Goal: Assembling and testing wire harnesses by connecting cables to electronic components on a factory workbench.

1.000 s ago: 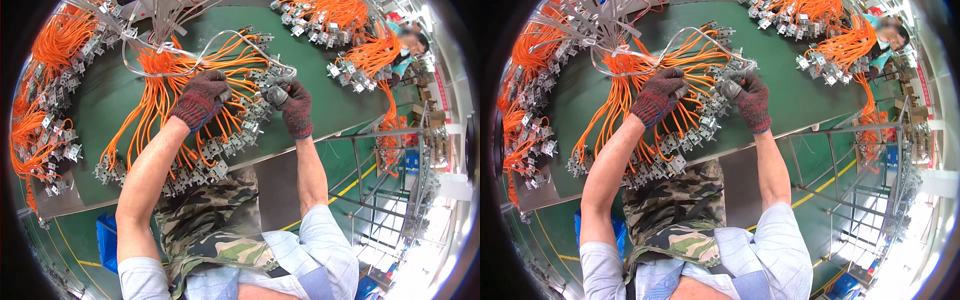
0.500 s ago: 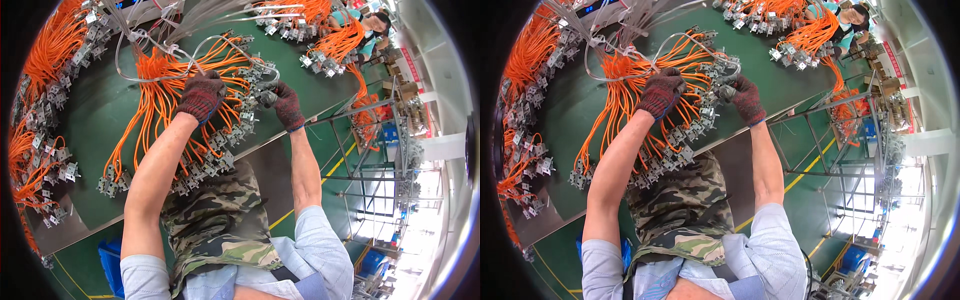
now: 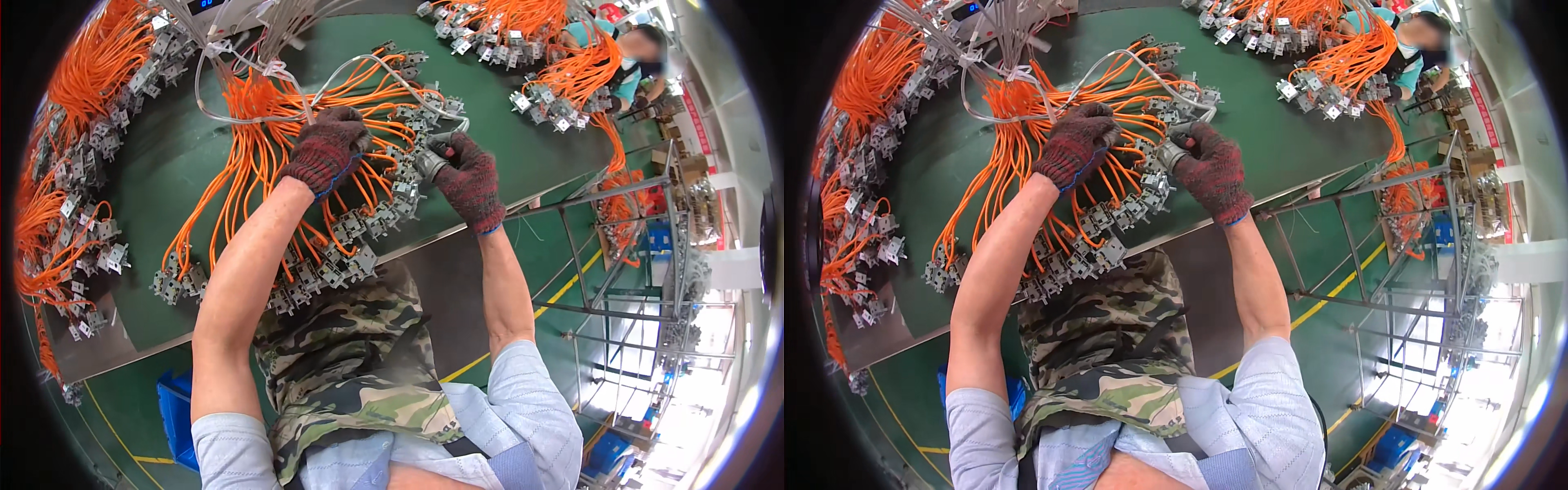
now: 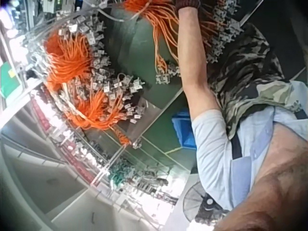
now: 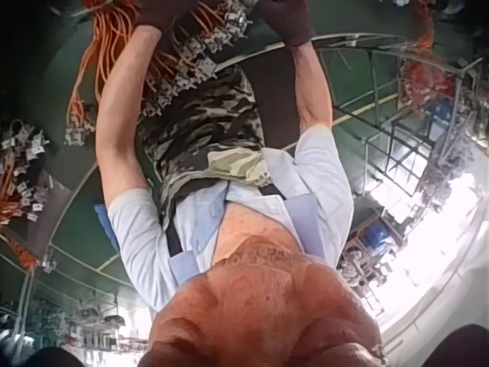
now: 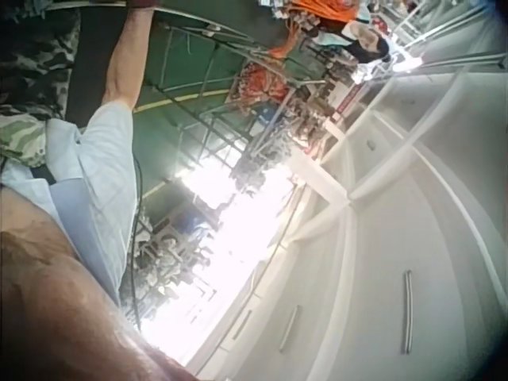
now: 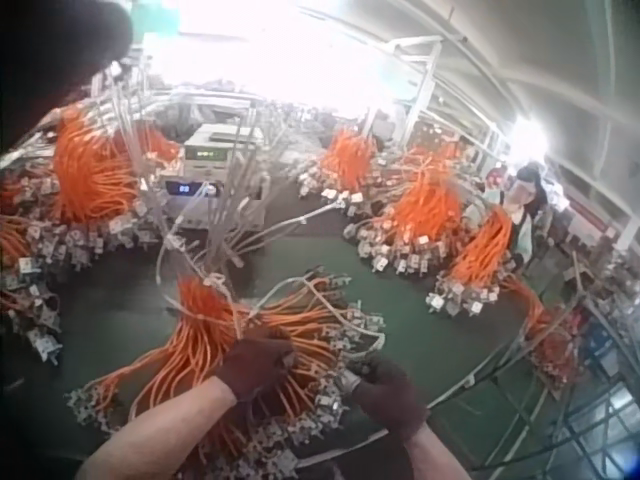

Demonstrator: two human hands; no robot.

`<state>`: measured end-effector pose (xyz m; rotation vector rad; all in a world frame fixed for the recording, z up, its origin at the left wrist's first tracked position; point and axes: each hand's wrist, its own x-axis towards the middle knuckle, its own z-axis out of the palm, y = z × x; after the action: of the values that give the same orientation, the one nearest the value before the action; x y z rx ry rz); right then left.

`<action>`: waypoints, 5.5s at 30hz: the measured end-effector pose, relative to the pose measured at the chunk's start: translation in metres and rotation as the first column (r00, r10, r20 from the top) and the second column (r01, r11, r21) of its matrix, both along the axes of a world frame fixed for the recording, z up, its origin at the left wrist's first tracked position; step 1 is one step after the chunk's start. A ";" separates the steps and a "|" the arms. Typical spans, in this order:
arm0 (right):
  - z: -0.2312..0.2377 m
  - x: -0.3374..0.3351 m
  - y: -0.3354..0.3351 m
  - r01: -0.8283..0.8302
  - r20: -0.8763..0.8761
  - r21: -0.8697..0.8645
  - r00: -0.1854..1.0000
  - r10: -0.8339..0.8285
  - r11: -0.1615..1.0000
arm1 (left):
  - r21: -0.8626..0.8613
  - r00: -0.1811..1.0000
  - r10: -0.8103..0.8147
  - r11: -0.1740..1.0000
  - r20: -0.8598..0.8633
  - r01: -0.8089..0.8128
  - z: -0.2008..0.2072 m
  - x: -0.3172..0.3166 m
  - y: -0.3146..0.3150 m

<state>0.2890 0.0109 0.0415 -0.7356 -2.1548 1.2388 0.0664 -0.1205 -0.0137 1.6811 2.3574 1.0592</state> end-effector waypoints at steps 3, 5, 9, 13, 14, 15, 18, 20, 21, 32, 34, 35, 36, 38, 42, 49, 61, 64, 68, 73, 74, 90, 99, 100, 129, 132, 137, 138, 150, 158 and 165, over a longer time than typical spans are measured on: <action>0.004 -0.002 -0.003 -0.046 0.059 0.169 0.998 0.037 0.985 | 0.016 0.996 -0.017 1.000 -0.092 0.019 -0.001 -0.002 0.000; 0.005 -0.003 -0.007 -0.060 0.101 0.205 0.994 0.039 0.977 | -0.001 0.997 -0.020 1.000 -0.070 0.020 -0.005 -0.004 0.002; 0.017 -0.002 -0.015 -0.136 0.166 0.463 0.984 0.065 0.876 | 0.014 0.994 -0.024 1.000 -0.108 0.026 -0.008 -0.005 0.003; 0.019 -0.005 -0.014 -0.160 0.169 0.462 0.981 0.090 0.872 | 0.034 0.997 -0.032 0.999 -0.076 0.034 -0.004 -0.002 0.003; 0.020 -0.006 -0.015 -0.169 0.186 0.468 0.978 0.090 0.867 | 0.029 0.998 -0.033 0.999 -0.058 0.035 -0.004 -0.002 0.003; 0.019 -0.007 -0.015 -0.171 0.185 0.475 0.978 0.092 0.863 | 0.023 0.999 -0.032 0.999 -0.041 0.033 -0.005 -0.003 0.002; 0.018 -0.008 -0.020 -0.169 0.191 0.504 0.978 0.082 0.847 | 0.053 0.997 -0.005 0.999 -0.071 0.009 -0.005 -0.002 0.003; 0.021 -0.007 -0.024 -0.157 0.205 0.534 0.977 0.054 0.831 | 0.030 0.996 -0.009 0.999 -0.085 0.012 -0.004 -0.002 0.002; 0.022 -0.007 -0.026 -0.160 0.226 0.548 0.973 0.039 0.821 | 0.024 0.995 -0.008 1.000 -0.101 0.010 -0.003 0.000 0.002; 0.023 -0.006 -0.016 -0.107 0.099 0.415 0.992 0.072 0.904 | 0.062 0.994 -0.026 0.998 -0.105 0.032 -0.008 -0.003 0.004; 0.024 -0.007 -0.018 -0.113 0.140 0.348 0.988 0.068 0.931 | 0.090 0.997 0.022 0.996 -0.070 -0.015 -0.009 0.002 0.004; 0.024 -0.007 -0.019 -0.115 0.160 0.314 0.985 0.067 0.942 | 0.123 0.999 0.033 0.992 -0.034 -0.028 -0.010 0.000 0.005; 0.023 -0.008 -0.019 -0.139 0.172 0.386 0.982 0.077 0.912 | 0.160 0.999 0.034 0.987 -0.001 -0.033 -0.004 0.000 0.007; 0.020 -0.010 -0.018 -0.186 0.196 0.522 0.976 0.095 0.833 | 0.275 0.982 -0.006 0.960 -0.191 0.059 0.004 0.004 0.001; 0.024 -0.010 -0.022 -0.156 0.193 0.504 0.979 0.065 0.850 | 0.085 0.875 -0.164 0.970 -0.456 0.226 0.030 0.028 -0.020; 0.023 -0.008 -0.012 -0.102 0.156 0.309 0.986 0.055 0.945 | -0.040 0.925 -0.080 0.997 -0.372 0.070 0.019 0.066 -0.028; 0.014 -0.017 -0.002 -0.145 0.206 0.347 0.976 0.075 0.927 | -0.178 0.942 -0.137 0.980 -0.307 0.084 0.021 0.060 -0.029; 0.023 -0.019 -0.004 -0.214 0.269 0.365 0.956 0.118 0.906 | -0.243 0.957 -0.144 0.967 -0.252 0.081 0.030 0.060 -0.030; 0.022 -0.021 0.006 -0.320 0.288 0.323 0.930 0.230 0.891 | -0.223 0.948 -0.134 0.972 -0.288 0.069 0.027 0.062 -0.032; 0.021 -0.018 0.017 -0.427 0.230 0.355 0.902 0.365 0.831 | -0.238 0.944 -0.178 0.965 -0.277 0.112 0.030 0.060 -0.030; 0.017 -0.017 0.016 -0.406 0.167 0.360 0.914 0.370 0.840 | -0.224 0.944 -0.175 0.968 -0.280 0.113 0.029 0.060 -0.030; -0.006 0.030 -0.033 0.064 0.002 -0.055 0.998 -0.064 0.996 | -0.273 0.947 -0.192 0.955 -0.258 0.119 0.027 0.057 -0.031; -0.016 0.029 -0.017 -0.096 0.016 0.173 0.995 0.095 0.980 | -0.269 0.948 -0.200 0.954 -0.246 0.132 0.025 0.057 -0.030; -0.016 0.028 -0.015 -0.136 -0.004 0.229 0.990 0.141 0.964 | -0.269 0.948 -0.199 0.955 -0.250 0.129 0.025 0.057 -0.030; -0.039 0.025 -0.066 0.172 -0.148 -0.109 0.971 -0.187 0.979 | -0.129 0.849 0.142 0.963 -0.510 -0.238 0.006 0.087 -0.264; -0.041 0.020 -0.050 0.144 -0.187 -0.196 0.965 -0.181 0.970 | -0.112 0.843 0.157 0.962 -0.515 -0.248 0.001 0.086 -0.246; -0.040 0.007 -0.009 0.224 -0.205 -0.058 0.951 -0.231 0.973 | -0.092 0.857 0.197 0.958 -0.476 -0.271 0.006 0.088 -0.193; -0.036 0.005 -0.002 0.262 -0.213 -0.001 0.943 -0.256 0.965 | -0.080 0.858 0.211 0.957 -0.469 -0.279 0.006 0.086 -0.182; -0.081 0.030 -0.004 0.048 -0.472 -0.419 0.842 -0.263 0.907 | 0.136 0.655 0.468 0.861 -0.594 -0.491 0.040 0.008 -0.225; -0.088 0.032 -0.010 0.033 -0.494 -0.380 0.837 -0.234 0.924 | -0.310 0.729 0.504 0.863 0.463 -0.399 0.010 -0.067 -0.276; -0.048 0.008 -0.025 0.095 -0.402 -0.382 0.878 -0.258 0.919 | 0.050 0.715 0.325 0.892 0.620 -0.449 -0.007 -0.010 -0.271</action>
<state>0.2966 -0.0139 -0.0061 -0.6910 -1.4760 1.5380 0.0568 -0.3913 -0.0204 0.6823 2.2377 1.6427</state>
